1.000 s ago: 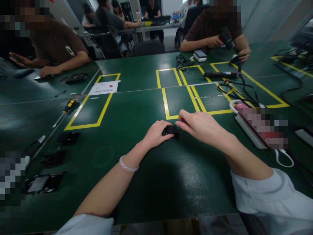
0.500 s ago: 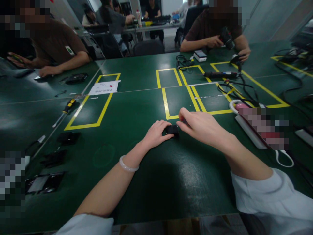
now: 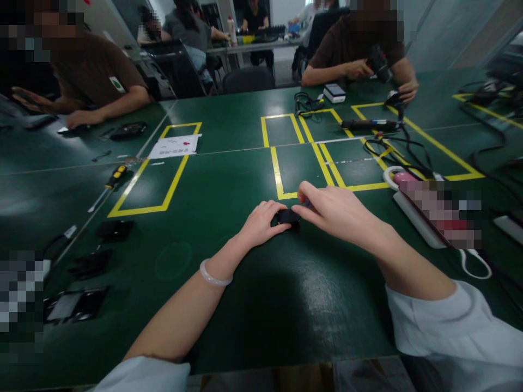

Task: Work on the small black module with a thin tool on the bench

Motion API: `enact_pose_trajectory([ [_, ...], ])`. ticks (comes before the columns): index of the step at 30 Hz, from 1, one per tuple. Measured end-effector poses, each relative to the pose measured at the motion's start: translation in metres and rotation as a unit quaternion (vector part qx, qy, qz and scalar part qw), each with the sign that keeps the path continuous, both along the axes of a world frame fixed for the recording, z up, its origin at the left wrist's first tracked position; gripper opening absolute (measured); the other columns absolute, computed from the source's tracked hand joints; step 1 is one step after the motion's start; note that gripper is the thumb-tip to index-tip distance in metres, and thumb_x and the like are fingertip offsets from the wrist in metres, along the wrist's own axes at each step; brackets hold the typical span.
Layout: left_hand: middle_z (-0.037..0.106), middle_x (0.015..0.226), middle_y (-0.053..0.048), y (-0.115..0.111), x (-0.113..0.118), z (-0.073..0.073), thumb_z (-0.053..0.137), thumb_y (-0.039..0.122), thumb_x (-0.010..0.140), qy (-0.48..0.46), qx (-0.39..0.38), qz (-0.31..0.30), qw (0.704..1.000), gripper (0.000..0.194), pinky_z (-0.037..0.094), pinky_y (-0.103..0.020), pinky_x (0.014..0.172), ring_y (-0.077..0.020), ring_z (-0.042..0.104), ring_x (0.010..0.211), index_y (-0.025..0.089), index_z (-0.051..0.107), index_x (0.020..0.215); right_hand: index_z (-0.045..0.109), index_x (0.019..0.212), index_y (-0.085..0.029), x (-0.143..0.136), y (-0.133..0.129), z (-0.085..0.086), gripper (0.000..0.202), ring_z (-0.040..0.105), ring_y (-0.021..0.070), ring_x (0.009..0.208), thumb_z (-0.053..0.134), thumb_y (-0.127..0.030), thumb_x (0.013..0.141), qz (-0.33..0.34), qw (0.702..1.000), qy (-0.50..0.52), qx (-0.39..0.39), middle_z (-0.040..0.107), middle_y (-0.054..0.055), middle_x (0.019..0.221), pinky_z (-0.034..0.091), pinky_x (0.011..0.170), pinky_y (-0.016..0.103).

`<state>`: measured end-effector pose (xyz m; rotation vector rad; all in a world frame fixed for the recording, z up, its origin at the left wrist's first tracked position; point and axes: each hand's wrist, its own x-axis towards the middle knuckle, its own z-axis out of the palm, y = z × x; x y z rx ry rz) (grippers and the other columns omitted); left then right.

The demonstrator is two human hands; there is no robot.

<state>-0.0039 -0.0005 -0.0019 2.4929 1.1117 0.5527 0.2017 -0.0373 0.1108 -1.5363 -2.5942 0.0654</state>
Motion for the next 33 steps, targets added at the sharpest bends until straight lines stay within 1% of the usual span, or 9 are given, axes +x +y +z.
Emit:
enact_pose_trajectory([
  [4, 0.059, 0.106, -0.007, -0.0001, -0.0001, 0.0001, 0.057, 0.049, 0.088, 0.000, 0.001, 0.000, 1.000, 0.038, 0.044, -0.038, 0.086, -0.0239, 0.053, 0.096, 0.021, 0.055, 0.113, 0.050, 0.103, -0.020, 0.0014, 0.0020, -0.0015, 0.022, 0.062, 0.0203, 0.066, 0.033, -0.034, 0.096, -0.006, 1.000, -0.022, 0.001, 0.067, 0.003, 0.077, 0.024, 0.053, 0.028],
  [9, 0.059, 0.106, -0.007, 0.0000, 0.0001, -0.0010, 0.056, 0.049, 0.088, 0.003, 0.007, -0.001, 1.000, 0.037, 0.044, -0.038, 0.086, -0.0239, 0.053, 0.096, 0.021, 0.055, 0.112, 0.047, 0.108, -0.019, 0.0026, 0.0011, -0.0031, 0.020, 0.064, 0.0201, 0.072, 0.041, -0.027, 0.091, 0.003, 1.000, 0.025, 0.009, 0.068, 0.004, 0.085, 0.028, 0.055, 0.028],
  [11, 0.059, 0.106, -0.006, 0.0001, 0.0002, -0.0016, 0.057, 0.049, 0.088, 0.002, 0.009, -0.001, 1.000, 0.037, 0.044, -0.038, 0.086, -0.0238, 0.053, 0.096, 0.021, 0.055, 0.112, 0.047, 0.107, -0.019, 0.0018, 0.0009, -0.0033, 0.020, 0.064, 0.0202, 0.073, 0.041, -0.028, 0.091, 0.000, 1.000, 0.027, 0.016, 0.068, 0.004, 0.086, 0.028, 0.056, 0.028],
  [16, 0.059, 0.105, -0.006, 0.0000, 0.0001, -0.0015, 0.057, 0.049, 0.088, 0.002, 0.007, 0.000, 1.000, 0.037, 0.044, -0.038, 0.086, -0.0237, 0.053, 0.096, 0.021, 0.055, 0.112, 0.050, 0.101, -0.020, -0.0005, 0.0029, -0.0032, 0.024, 0.064, 0.0222, 0.070, 0.036, -0.039, 0.096, -0.012, 1.000, -0.019, 0.017, 0.068, 0.004, 0.078, 0.026, 0.054, 0.028],
  [19, 0.059, 0.106, -0.007, -0.0004, 0.0001, -0.0002, 0.056, 0.050, 0.088, 0.004, 0.004, -0.002, 1.000, 0.038, 0.044, -0.037, 0.085, -0.0236, 0.053, 0.096, 0.021, 0.055, 0.113, 0.050, 0.103, -0.020, -0.0005, 0.0033, -0.0029, 0.023, 0.064, 0.0220, 0.068, 0.034, -0.034, 0.097, -0.019, 0.999, -0.036, 0.019, 0.068, 0.004, 0.077, 0.024, 0.054, 0.028],
  [24, 0.059, 0.106, -0.007, -0.0010, 0.0003, 0.0012, 0.056, 0.050, 0.088, 0.004, 0.001, -0.002, 1.000, 0.038, 0.044, -0.038, 0.086, -0.0239, 0.052, 0.097, 0.021, 0.055, 0.112, 0.047, 0.110, -0.018, 0.0006, -0.0003, -0.0009, 0.022, 0.064, 0.0208, 0.072, 0.034, -0.027, 0.094, -0.006, 1.000, -0.001, 0.009, 0.069, 0.005, 0.084, 0.028, 0.057, 0.028],
  [26, 0.059, 0.106, -0.007, -0.0010, 0.0003, 0.0011, 0.056, 0.049, 0.088, 0.003, 0.002, -0.002, 1.000, 0.037, 0.044, -0.038, 0.086, -0.0236, 0.052, 0.096, 0.021, 0.055, 0.112, 0.046, 0.109, -0.018, 0.0005, -0.0010, -0.0001, 0.022, 0.064, 0.0206, 0.072, 0.036, -0.028, 0.093, -0.006, 1.000, 0.004, 0.008, 0.069, 0.005, 0.084, 0.028, 0.057, 0.028],
  [30, 0.059, 0.105, -0.006, -0.0010, 0.0004, 0.0003, 0.056, 0.050, 0.088, 0.003, 0.004, 0.001, 1.000, 0.038, 0.044, -0.038, 0.086, -0.0235, 0.052, 0.095, 0.021, 0.055, 0.113, 0.049, 0.104, -0.019, 0.0003, 0.0013, -0.0005, 0.025, 0.063, 0.0210, 0.071, 0.035, -0.039, 0.096, -0.006, 1.000, -0.021, 0.009, 0.069, 0.005, 0.080, 0.026, 0.056, 0.028],
  [33, 0.059, 0.105, -0.006, -0.0008, 0.0004, -0.0001, 0.057, 0.050, 0.088, 0.002, 0.006, 0.000, 1.000, 0.038, 0.044, -0.037, 0.085, -0.0233, 0.052, 0.096, 0.021, 0.055, 0.113, 0.051, 0.103, -0.019, 0.0005, 0.0028, -0.0013, 0.024, 0.063, 0.0206, 0.068, 0.033, -0.035, 0.097, -0.010, 0.999, -0.039, 0.014, 0.069, 0.005, 0.079, 0.024, 0.055, 0.028],
])
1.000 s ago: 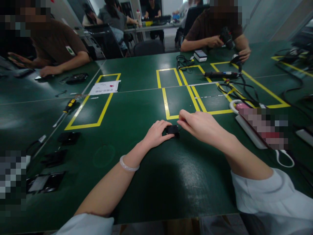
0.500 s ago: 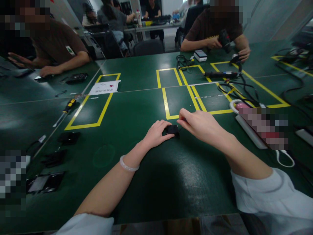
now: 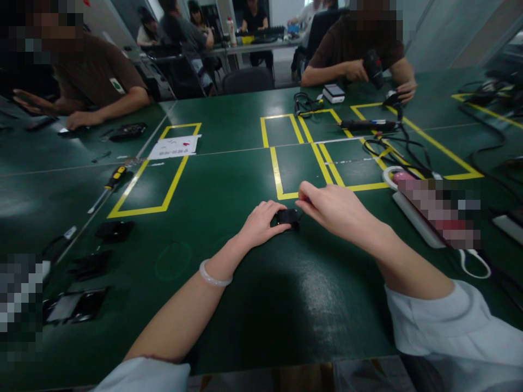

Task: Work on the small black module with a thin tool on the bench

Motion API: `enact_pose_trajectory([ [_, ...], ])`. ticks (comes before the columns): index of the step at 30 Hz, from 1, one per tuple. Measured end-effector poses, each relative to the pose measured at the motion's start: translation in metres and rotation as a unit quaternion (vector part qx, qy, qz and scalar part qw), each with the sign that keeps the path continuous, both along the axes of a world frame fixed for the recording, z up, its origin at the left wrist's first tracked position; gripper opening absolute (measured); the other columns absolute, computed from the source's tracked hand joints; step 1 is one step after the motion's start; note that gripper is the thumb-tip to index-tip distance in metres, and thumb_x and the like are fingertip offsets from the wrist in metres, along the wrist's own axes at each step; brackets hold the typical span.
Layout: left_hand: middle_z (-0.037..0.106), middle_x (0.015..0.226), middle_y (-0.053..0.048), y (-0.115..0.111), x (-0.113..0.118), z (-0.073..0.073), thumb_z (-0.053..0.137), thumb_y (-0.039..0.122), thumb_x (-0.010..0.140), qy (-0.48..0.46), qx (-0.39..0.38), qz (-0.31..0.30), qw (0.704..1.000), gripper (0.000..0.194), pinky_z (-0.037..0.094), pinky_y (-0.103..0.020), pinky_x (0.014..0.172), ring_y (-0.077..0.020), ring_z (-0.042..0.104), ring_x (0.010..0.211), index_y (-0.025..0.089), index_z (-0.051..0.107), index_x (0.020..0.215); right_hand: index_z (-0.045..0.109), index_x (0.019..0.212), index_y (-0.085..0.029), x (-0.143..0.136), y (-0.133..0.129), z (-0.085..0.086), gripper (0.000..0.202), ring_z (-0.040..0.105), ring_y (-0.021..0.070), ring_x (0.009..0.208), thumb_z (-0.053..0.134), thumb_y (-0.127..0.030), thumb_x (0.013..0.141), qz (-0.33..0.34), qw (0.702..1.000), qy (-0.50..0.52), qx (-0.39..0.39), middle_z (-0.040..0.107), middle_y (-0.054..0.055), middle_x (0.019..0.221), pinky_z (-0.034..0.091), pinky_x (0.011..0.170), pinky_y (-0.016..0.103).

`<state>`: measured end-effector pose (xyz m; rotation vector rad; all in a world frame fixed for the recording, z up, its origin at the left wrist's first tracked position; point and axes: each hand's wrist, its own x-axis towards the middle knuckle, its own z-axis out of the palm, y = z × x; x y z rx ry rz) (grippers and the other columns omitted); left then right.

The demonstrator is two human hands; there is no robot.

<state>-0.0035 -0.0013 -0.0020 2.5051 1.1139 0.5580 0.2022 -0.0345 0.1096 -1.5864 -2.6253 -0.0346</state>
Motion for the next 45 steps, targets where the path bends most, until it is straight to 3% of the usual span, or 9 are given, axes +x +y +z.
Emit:
enact_pose_trajectory([
  [5, 0.059, 0.106, -0.006, 0.0006, -0.0001, -0.0004, 0.058, 0.049, 0.087, 0.002, 0.001, 0.001, 1.000, 0.037, 0.044, -0.037, 0.087, -0.0232, 0.052, 0.097, 0.021, 0.055, 0.112, 0.048, 0.109, -0.018, 0.0004, -0.0029, 0.0015, 0.022, 0.064, 0.0204, 0.070, 0.036, -0.027, 0.093, 0.006, 1.000, 0.026, -0.001, 0.069, 0.005, 0.083, 0.026, 0.056, 0.028],
  [11, 0.059, 0.106, -0.006, 0.0004, 0.0003, 0.0000, 0.057, 0.049, 0.088, 0.004, 0.001, 0.000, 1.000, 0.038, 0.044, -0.037, 0.087, -0.0236, 0.052, 0.097, 0.021, 0.055, 0.113, 0.051, 0.102, -0.020, 0.0001, -0.0014, 0.0014, 0.027, 0.063, 0.0207, 0.071, 0.035, -0.041, 0.096, 0.001, 1.000, 0.014, -0.003, 0.070, 0.005, 0.080, 0.025, 0.056, 0.028],
  [20, 0.059, 0.105, -0.006, -0.0004, 0.0001, 0.0014, 0.057, 0.048, 0.087, -0.002, -0.006, 0.001, 1.000, 0.037, 0.044, -0.037, 0.084, -0.0233, 0.052, 0.095, 0.020, 0.056, 0.112, 0.047, 0.110, -0.018, -0.0004, -0.0033, 0.0028, 0.023, 0.063, 0.0198, 0.068, 0.035, -0.027, 0.093, -0.001, 0.999, 0.030, -0.016, 0.070, 0.006, 0.084, 0.027, 0.057, 0.028],
  [26, 0.059, 0.106, -0.006, 0.0001, 0.0003, 0.0010, 0.058, 0.049, 0.087, 0.000, -0.012, 0.002, 1.000, 0.037, 0.044, -0.038, 0.086, -0.0237, 0.053, 0.096, 0.022, 0.055, 0.112, 0.050, 0.100, -0.020, 0.0012, -0.0016, 0.0010, 0.026, 0.063, 0.0208, 0.069, 0.035, -0.041, 0.096, 0.008, 0.999, 0.031, -0.007, 0.068, 0.004, 0.079, 0.025, 0.055, 0.028],
  [35, 0.059, 0.107, -0.007, -0.0003, 0.0001, 0.0013, 0.057, 0.049, 0.088, 0.003, -0.005, 0.001, 1.000, 0.037, 0.044, -0.038, 0.086, -0.0239, 0.053, 0.097, 0.021, 0.055, 0.111, 0.048, 0.108, -0.019, 0.0005, -0.0028, 0.0022, 0.021, 0.063, 0.0200, 0.069, 0.037, -0.027, 0.092, 0.006, 0.999, 0.031, -0.008, 0.069, 0.005, 0.084, 0.027, 0.056, 0.028],
  [41, 0.059, 0.107, -0.006, -0.0005, 0.0007, 0.0015, 0.057, 0.050, 0.087, 0.004, -0.009, 0.003, 1.000, 0.037, 0.044, -0.038, 0.086, -0.0241, 0.053, 0.097, 0.022, 0.055, 0.112, 0.051, 0.100, -0.020, -0.0002, -0.0017, 0.0023, 0.027, 0.063, 0.0206, 0.069, 0.036, -0.041, 0.096, 0.003, 1.000, 0.020, -0.006, 0.068, 0.005, 0.078, 0.025, 0.055, 0.028],
  [45, 0.059, 0.107, -0.007, -0.0009, 0.0003, 0.0021, 0.056, 0.050, 0.088, 0.001, -0.011, 0.004, 1.000, 0.037, 0.044, -0.038, 0.086, -0.0242, 0.053, 0.098, 0.022, 0.056, 0.112, 0.052, 0.103, -0.019, -0.0002, -0.0014, 0.0015, 0.023, 0.062, 0.0200, 0.065, 0.034, -0.031, 0.096, -0.001, 1.000, 0.005, 0.001, 0.068, 0.005, 0.077, 0.023, 0.054, 0.028],
])
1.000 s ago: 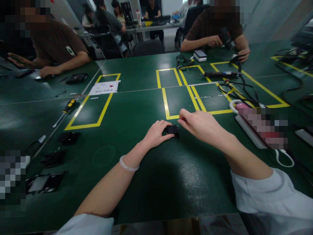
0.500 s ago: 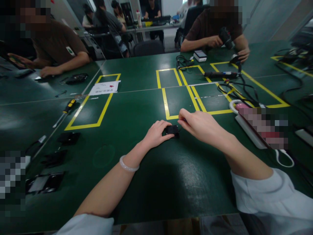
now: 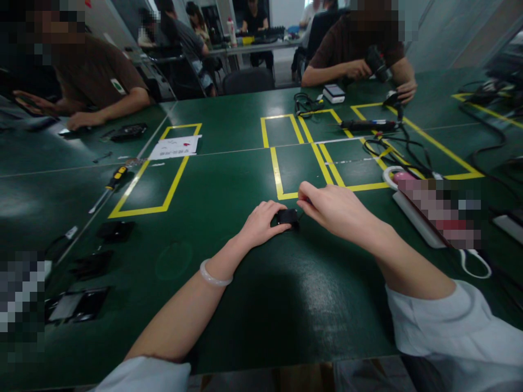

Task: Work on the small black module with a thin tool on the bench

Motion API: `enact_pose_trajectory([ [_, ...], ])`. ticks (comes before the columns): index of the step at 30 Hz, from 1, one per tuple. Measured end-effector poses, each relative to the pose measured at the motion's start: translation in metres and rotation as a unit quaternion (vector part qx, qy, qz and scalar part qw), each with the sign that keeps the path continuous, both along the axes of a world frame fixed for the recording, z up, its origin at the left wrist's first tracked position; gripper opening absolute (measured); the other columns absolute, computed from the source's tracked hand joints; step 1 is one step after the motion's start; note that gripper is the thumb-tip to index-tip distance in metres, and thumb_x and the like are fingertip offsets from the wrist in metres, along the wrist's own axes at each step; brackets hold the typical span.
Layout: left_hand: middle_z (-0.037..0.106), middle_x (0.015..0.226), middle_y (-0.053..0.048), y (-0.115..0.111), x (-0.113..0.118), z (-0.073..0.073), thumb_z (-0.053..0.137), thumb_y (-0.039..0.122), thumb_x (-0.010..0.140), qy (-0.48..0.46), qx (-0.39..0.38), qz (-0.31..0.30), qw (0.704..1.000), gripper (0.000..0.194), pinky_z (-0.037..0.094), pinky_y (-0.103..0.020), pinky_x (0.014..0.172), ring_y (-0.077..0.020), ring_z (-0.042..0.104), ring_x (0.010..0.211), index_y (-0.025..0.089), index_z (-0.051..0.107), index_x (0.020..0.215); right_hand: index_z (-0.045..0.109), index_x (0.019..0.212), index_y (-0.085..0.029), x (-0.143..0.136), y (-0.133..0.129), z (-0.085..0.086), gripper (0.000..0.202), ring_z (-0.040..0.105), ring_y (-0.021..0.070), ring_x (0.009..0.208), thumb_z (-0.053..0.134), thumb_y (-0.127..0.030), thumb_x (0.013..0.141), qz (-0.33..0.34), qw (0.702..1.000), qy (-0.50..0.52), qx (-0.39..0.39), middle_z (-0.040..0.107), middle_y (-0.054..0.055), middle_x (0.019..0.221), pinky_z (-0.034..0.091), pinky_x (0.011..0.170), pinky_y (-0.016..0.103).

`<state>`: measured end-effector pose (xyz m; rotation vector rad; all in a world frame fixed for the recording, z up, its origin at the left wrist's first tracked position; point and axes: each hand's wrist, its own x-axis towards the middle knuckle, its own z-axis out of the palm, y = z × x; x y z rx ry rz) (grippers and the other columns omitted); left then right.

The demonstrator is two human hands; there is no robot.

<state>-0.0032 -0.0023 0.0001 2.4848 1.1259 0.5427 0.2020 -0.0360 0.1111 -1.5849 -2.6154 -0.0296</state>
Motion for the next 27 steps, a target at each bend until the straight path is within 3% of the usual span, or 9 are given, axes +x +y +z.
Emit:
enact_pose_trajectory([
  [5, 0.059, 0.106, -0.006, 0.0007, -0.0004, -0.0014, 0.057, 0.050, 0.087, -0.001, 0.003, -0.001, 1.000, 0.038, 0.044, -0.038, 0.086, -0.0237, 0.052, 0.097, 0.021, 0.055, 0.112, 0.049, 0.105, -0.019, 0.0002, -0.0029, 0.0024, 0.020, 0.062, 0.0189, 0.067, 0.036, -0.027, 0.093, 0.012, 0.999, 0.028, -0.010, 0.069, 0.004, 0.081, 0.026, 0.056, 0.028],
  [10, 0.059, 0.107, -0.006, 0.0008, -0.0004, -0.0022, 0.057, 0.049, 0.087, -0.002, 0.003, -0.002, 1.000, 0.037, 0.044, -0.038, 0.086, -0.0237, 0.052, 0.097, 0.022, 0.055, 0.113, 0.052, 0.100, -0.020, 0.0005, -0.0008, 0.0011, 0.026, 0.062, 0.0205, 0.068, 0.035, -0.039, 0.096, 0.012, 1.000, 0.011, -0.011, 0.069, 0.005, 0.079, 0.025, 0.055, 0.028],
  [19, 0.059, 0.106, -0.006, 0.0005, -0.0001, -0.0011, 0.058, 0.048, 0.087, 0.000, 0.004, -0.003, 1.000, 0.037, 0.044, -0.037, 0.086, -0.0236, 0.052, 0.097, 0.021, 0.055, 0.112, 0.047, 0.110, -0.018, 0.0012, -0.0024, -0.0010, 0.022, 0.063, 0.0203, 0.071, 0.039, -0.027, 0.091, 0.010, 0.999, 0.039, -0.015, 0.068, 0.005, 0.085, 0.028, 0.057, 0.028],
  [24, 0.059, 0.106, -0.006, 0.0012, 0.0000, -0.0020, 0.057, 0.049, 0.088, 0.003, 0.012, -0.004, 1.000, 0.037, 0.044, -0.037, 0.087, -0.0236, 0.052, 0.097, 0.021, 0.055, 0.112, 0.051, 0.101, -0.020, -0.0004, -0.0014, -0.0005, 0.028, 0.063, 0.0212, 0.069, 0.036, -0.043, 0.095, 0.008, 1.000, 0.028, -0.003, 0.068, 0.004, 0.078, 0.026, 0.056, 0.028],
  [27, 0.059, 0.106, -0.006, 0.0013, -0.0002, -0.0019, 0.056, 0.050, 0.088, 0.002, 0.011, -0.006, 1.000, 0.038, 0.044, -0.037, 0.086, -0.0237, 0.052, 0.097, 0.021, 0.055, 0.113, 0.052, 0.099, -0.021, 0.0006, 0.0006, -0.0029, 0.026, 0.062, 0.0206, 0.067, 0.035, -0.040, 0.096, 0.001, 1.000, 0.005, 0.000, 0.068, 0.004, 0.076, 0.023, 0.054, 0.028],
])
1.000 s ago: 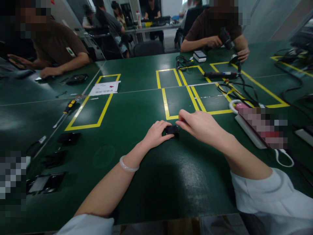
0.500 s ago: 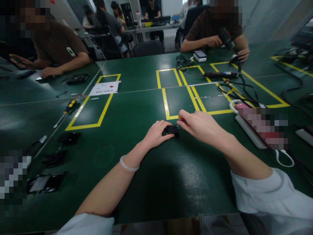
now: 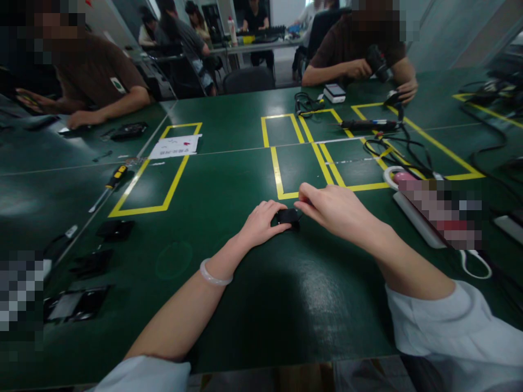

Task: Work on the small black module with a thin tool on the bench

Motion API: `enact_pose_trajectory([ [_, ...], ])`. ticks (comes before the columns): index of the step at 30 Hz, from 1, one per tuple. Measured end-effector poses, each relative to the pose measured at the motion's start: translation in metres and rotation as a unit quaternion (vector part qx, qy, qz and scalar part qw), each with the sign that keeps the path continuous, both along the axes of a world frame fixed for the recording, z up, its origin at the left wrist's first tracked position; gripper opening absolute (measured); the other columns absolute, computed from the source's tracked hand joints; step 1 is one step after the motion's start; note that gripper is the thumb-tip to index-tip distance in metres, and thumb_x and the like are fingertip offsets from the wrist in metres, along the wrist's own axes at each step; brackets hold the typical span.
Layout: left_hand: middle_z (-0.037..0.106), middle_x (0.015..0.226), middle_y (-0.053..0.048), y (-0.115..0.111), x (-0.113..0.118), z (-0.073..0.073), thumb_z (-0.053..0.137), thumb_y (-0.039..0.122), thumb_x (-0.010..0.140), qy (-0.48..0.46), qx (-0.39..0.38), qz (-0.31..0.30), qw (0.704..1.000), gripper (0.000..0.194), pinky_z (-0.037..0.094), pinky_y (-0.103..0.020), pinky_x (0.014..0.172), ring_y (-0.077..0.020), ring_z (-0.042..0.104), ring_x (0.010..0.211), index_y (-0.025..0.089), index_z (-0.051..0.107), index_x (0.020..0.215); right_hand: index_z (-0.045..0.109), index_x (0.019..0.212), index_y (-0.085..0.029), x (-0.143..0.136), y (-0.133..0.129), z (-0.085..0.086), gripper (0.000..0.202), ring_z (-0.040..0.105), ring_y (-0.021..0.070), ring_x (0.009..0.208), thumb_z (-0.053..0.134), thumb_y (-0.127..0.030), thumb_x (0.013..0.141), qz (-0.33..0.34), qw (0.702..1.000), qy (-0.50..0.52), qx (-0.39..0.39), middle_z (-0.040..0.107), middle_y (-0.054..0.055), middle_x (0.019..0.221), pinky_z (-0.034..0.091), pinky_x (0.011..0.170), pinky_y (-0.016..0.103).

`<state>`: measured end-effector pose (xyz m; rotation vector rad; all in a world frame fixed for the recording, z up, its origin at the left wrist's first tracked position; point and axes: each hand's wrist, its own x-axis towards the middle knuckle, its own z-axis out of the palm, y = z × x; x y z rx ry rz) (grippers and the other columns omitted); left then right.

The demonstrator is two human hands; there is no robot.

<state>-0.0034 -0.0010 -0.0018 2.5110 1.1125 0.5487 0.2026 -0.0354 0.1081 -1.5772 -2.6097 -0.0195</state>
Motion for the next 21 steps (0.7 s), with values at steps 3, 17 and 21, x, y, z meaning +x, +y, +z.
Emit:
enact_pose_trajectory([
  [3, 0.059, 0.107, -0.007, -0.0003, -0.0002, 0.0005, 0.056, 0.050, 0.088, -0.002, -0.004, -0.002, 1.000, 0.038, 0.044, -0.037, 0.085, -0.0236, 0.052, 0.097, 0.021, 0.055, 0.113, 0.050, 0.105, -0.020, 0.0011, 0.0002, -0.0018, 0.022, 0.061, 0.0199, 0.065, 0.035, -0.032, 0.096, 0.003, 1.000, 0.005, 0.002, 0.068, 0.004, 0.078, 0.024, 0.054, 0.028],
  [17, 0.059, 0.107, -0.006, -0.0001, -0.0004, -0.0007, 0.056, 0.049, 0.088, 0.000, -0.003, 0.001, 1.000, 0.037, 0.044, -0.037, 0.085, -0.0235, 0.053, 0.096, 0.021, 0.055, 0.113, 0.051, 0.102, -0.020, 0.0001, 0.0004, -0.0010, 0.021, 0.063, 0.0208, 0.065, 0.035, -0.032, 0.096, 0.000, 1.000, -0.012, 0.015, 0.068, 0.004, 0.076, 0.023, 0.053, 0.028],
  [21, 0.059, 0.106, -0.007, 0.0001, -0.0001, -0.0004, 0.057, 0.050, 0.088, 0.001, -0.006, 0.001, 1.000, 0.038, 0.044, -0.038, 0.086, -0.0238, 0.053, 0.096, 0.021, 0.055, 0.112, 0.048, 0.108, -0.019, 0.0002, -0.0020, 0.0004, 0.020, 0.063, 0.0199, 0.067, 0.036, -0.027, 0.094, 0.015, 1.000, 0.017, 0.011, 0.069, 0.004, 0.080, 0.027, 0.056, 0.028],
])
